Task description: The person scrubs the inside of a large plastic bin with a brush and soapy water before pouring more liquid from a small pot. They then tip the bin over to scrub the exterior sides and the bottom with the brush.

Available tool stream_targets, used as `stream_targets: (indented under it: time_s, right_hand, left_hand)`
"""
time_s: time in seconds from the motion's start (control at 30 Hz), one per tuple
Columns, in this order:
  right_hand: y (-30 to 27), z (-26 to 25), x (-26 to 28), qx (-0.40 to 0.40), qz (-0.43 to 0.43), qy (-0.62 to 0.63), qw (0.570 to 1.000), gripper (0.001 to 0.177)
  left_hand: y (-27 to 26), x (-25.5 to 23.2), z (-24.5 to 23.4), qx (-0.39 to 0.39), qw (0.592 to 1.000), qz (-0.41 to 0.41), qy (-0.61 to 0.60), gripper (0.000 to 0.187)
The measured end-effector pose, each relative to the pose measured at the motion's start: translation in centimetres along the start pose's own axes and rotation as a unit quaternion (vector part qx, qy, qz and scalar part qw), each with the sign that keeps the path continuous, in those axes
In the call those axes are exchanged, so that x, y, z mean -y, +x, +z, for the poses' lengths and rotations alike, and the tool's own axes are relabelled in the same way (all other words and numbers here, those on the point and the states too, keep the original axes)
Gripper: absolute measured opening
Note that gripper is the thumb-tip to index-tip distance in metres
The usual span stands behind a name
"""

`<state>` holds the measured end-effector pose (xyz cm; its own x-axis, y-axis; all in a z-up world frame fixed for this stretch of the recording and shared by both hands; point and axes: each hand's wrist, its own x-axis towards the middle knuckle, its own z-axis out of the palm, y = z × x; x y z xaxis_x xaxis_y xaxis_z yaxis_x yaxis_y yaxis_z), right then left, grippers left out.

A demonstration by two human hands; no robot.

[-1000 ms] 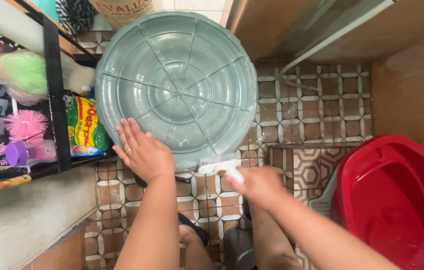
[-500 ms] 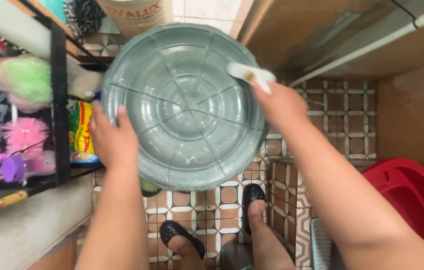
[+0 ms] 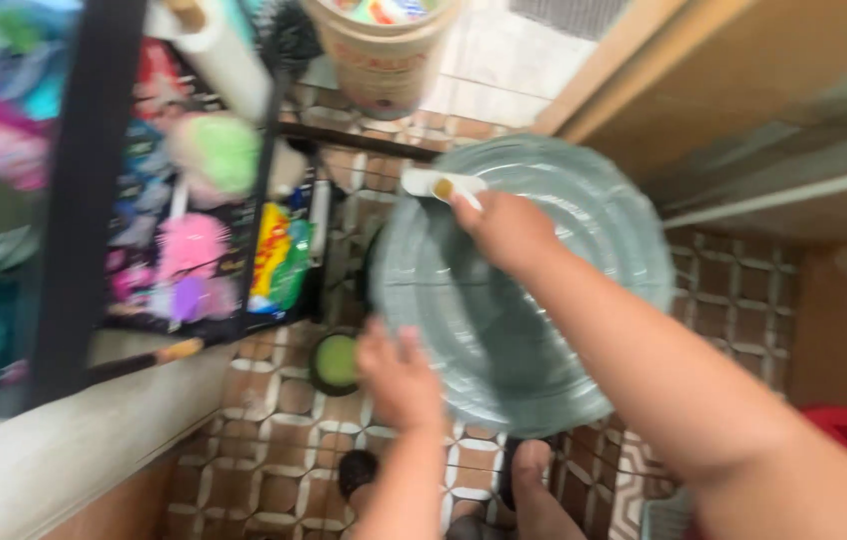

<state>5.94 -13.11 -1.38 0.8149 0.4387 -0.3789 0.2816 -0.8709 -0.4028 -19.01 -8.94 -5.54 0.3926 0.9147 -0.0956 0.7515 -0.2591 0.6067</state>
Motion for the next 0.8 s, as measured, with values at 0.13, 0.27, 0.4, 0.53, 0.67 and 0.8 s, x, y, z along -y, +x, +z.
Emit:
stream_targets:
  time_s: [0.13, 0.27, 0.4, 0.53, 0.67, 0.8]
  right_hand:
    - [1.4, -2.9, 0.7, -0.017, 0.038, 0.017, 0.999, 0.058]
    - [-0.4, -0.7, 4.3, 0.024, 0.069, -0.055, 0.996, 0.062]
    - [-3.5, 1.4, 6.0, 0.073, -0.072, -0.116, 0.988, 0.059]
    - [-0.9, -2.5, 4.9, 0.009, 0.013, -0.089, 0.996, 0.066]
    - [-7.2, 0.5, 6.8, 0.170, -0.018, -0.169, 0.971, 0.064]
    - [-13.1, 0.0, 6.9, 0.226, -0.173, -0.202, 0.937, 0.056]
  left_hand:
    - [-1.5, -0.6, 1.5, 0.018, 0.994, -0.081, -0.074, 0.055]
    - [-1.1, -0.8, 0.3, 0.039, 0.988, -0.083, -0.125, 0.054]
    - [-1.1, 0.6, 0.9, 0.037, 0.985, -0.056, -0.160, 0.057]
    - [-0.3, 3.8, 1.4, 0.150, 0.879, -0.170, -0.419, 0.083]
    - [2.2, 5.8, -0.6, 0.234, 0.728, -0.312, -0.564, 0.107]
    - [3.9, 5.9, -2.9, 0.216, 0.652, -0.406, -0.603, 0.119]
